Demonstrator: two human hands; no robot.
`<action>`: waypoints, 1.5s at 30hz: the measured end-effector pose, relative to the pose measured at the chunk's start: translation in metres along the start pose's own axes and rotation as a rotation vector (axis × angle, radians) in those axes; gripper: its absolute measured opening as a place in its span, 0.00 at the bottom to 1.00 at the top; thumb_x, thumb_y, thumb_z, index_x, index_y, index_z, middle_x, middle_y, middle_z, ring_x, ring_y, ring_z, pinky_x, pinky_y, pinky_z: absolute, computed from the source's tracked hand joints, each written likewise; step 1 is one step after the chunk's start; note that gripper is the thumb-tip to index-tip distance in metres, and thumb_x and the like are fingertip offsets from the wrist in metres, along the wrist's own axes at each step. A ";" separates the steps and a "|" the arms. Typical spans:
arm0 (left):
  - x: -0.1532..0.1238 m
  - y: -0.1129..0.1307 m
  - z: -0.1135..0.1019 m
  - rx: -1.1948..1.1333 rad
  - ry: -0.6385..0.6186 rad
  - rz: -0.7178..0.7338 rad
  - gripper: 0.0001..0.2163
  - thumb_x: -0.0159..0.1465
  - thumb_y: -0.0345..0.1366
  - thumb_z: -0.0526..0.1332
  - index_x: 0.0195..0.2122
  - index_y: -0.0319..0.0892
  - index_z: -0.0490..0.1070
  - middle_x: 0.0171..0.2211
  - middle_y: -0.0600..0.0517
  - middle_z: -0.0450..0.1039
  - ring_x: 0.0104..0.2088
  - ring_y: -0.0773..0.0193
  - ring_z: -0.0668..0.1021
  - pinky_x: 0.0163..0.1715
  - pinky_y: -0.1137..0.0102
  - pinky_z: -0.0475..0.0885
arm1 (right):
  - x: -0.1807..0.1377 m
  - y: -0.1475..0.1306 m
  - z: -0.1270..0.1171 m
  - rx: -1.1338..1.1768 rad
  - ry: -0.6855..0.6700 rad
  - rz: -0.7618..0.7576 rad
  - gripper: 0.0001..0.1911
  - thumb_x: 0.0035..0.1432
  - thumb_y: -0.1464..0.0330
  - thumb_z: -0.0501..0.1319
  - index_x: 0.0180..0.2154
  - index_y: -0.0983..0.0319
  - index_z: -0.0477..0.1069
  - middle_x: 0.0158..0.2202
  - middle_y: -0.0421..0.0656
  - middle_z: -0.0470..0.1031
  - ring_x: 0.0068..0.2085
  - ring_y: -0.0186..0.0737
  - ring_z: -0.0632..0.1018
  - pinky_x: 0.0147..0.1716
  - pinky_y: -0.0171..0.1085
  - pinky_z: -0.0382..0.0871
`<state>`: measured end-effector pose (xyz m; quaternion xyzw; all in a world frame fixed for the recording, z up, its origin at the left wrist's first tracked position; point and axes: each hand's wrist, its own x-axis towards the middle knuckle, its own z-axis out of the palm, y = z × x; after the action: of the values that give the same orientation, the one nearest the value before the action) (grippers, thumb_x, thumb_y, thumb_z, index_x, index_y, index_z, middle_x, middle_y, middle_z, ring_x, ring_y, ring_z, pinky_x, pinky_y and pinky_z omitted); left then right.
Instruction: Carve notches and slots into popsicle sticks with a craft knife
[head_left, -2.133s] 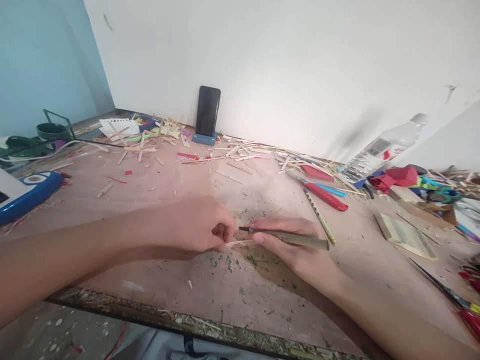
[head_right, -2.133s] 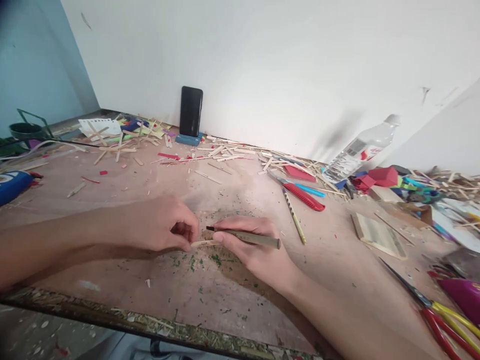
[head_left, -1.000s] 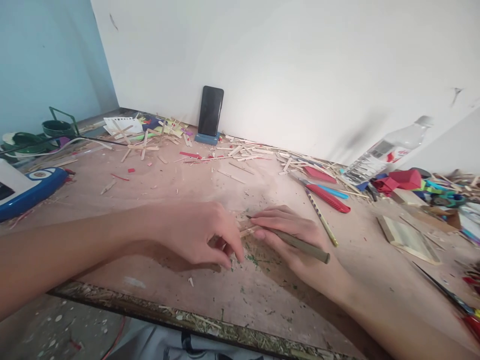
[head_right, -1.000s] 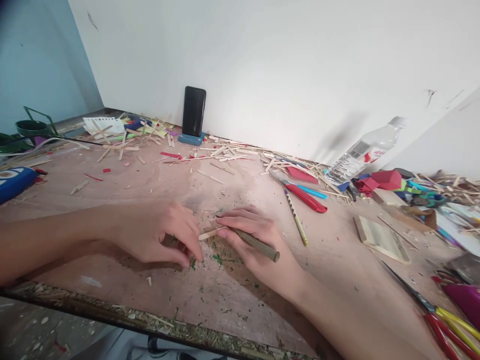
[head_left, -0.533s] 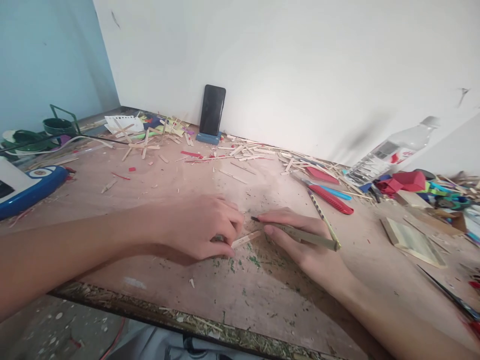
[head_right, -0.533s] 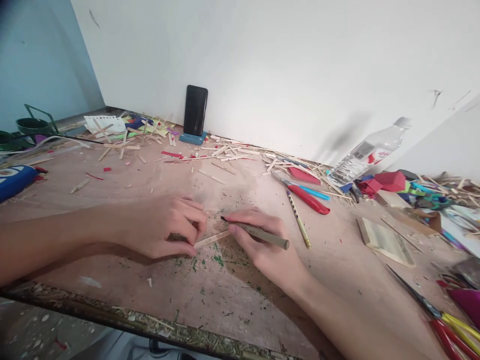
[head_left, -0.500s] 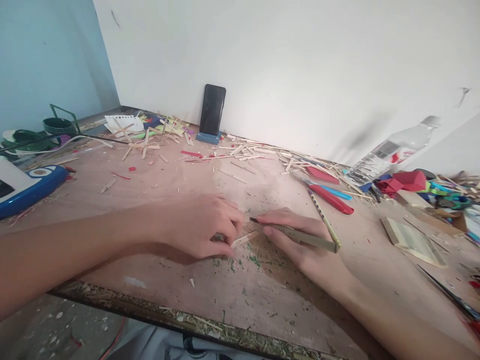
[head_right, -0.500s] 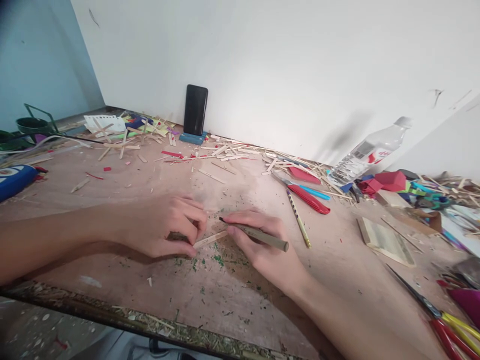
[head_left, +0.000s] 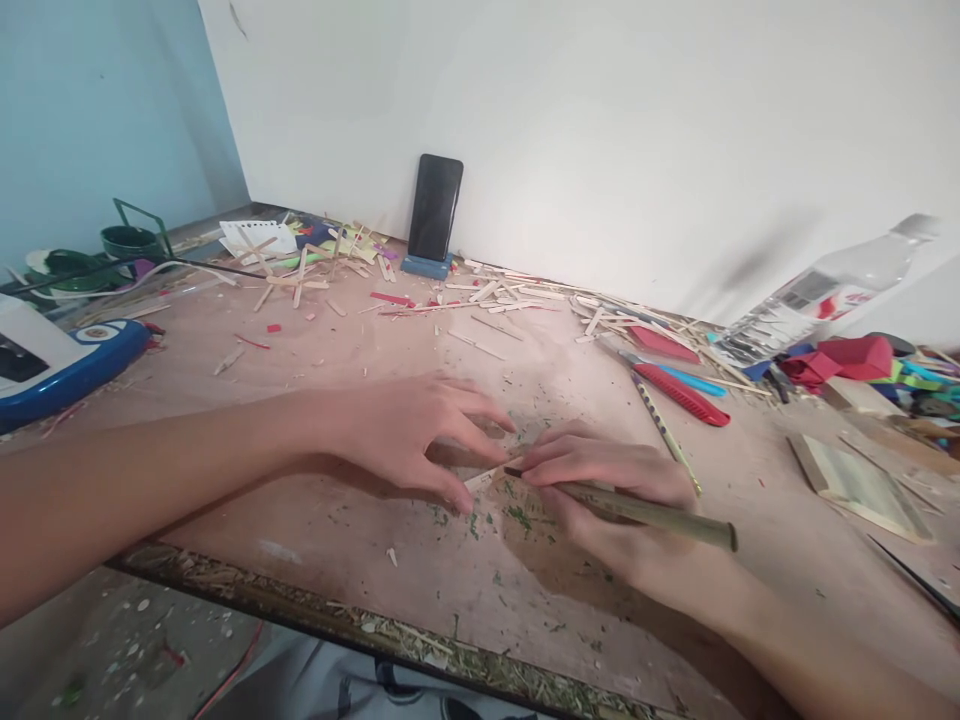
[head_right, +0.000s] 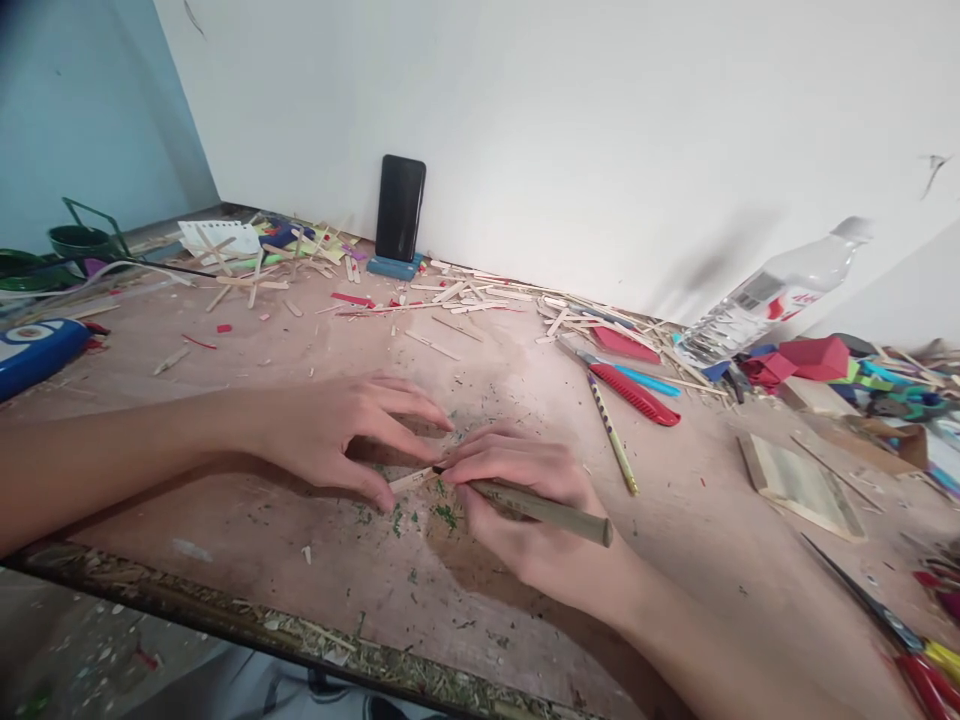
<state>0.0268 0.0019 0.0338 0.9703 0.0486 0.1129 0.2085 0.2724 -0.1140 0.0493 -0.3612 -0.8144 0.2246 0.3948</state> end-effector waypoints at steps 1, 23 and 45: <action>0.000 0.000 0.001 0.004 -0.018 0.005 0.25 0.69 0.53 0.67 0.64 0.50 0.75 0.70 0.45 0.67 0.70 0.44 0.69 0.71 0.51 0.60 | 0.000 0.000 0.001 0.000 -0.011 -0.008 0.14 0.64 0.80 0.65 0.42 0.56 0.84 0.38 0.44 0.86 0.43 0.43 0.85 0.45 0.44 0.82; 0.003 -0.001 -0.001 0.013 -0.092 0.022 0.27 0.71 0.52 0.66 0.67 0.47 0.72 0.73 0.42 0.62 0.72 0.47 0.66 0.74 0.52 0.56 | -0.005 0.002 0.012 -0.109 -0.057 -0.014 0.15 0.63 0.79 0.66 0.46 0.55 0.84 0.40 0.43 0.87 0.47 0.47 0.85 0.46 0.46 0.83; 0.004 -0.002 0.000 0.013 -0.141 -0.024 0.28 0.70 0.55 0.66 0.68 0.51 0.71 0.76 0.44 0.54 0.77 0.49 0.57 0.76 0.50 0.47 | -0.008 -0.002 0.022 -0.154 0.013 -0.015 0.15 0.62 0.79 0.66 0.44 0.54 0.81 0.40 0.41 0.87 0.45 0.46 0.84 0.44 0.46 0.82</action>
<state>0.0305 0.0042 0.0336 0.9765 0.0462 0.0412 0.2064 0.2576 -0.1232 0.0340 -0.3858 -0.8294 0.1559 0.3729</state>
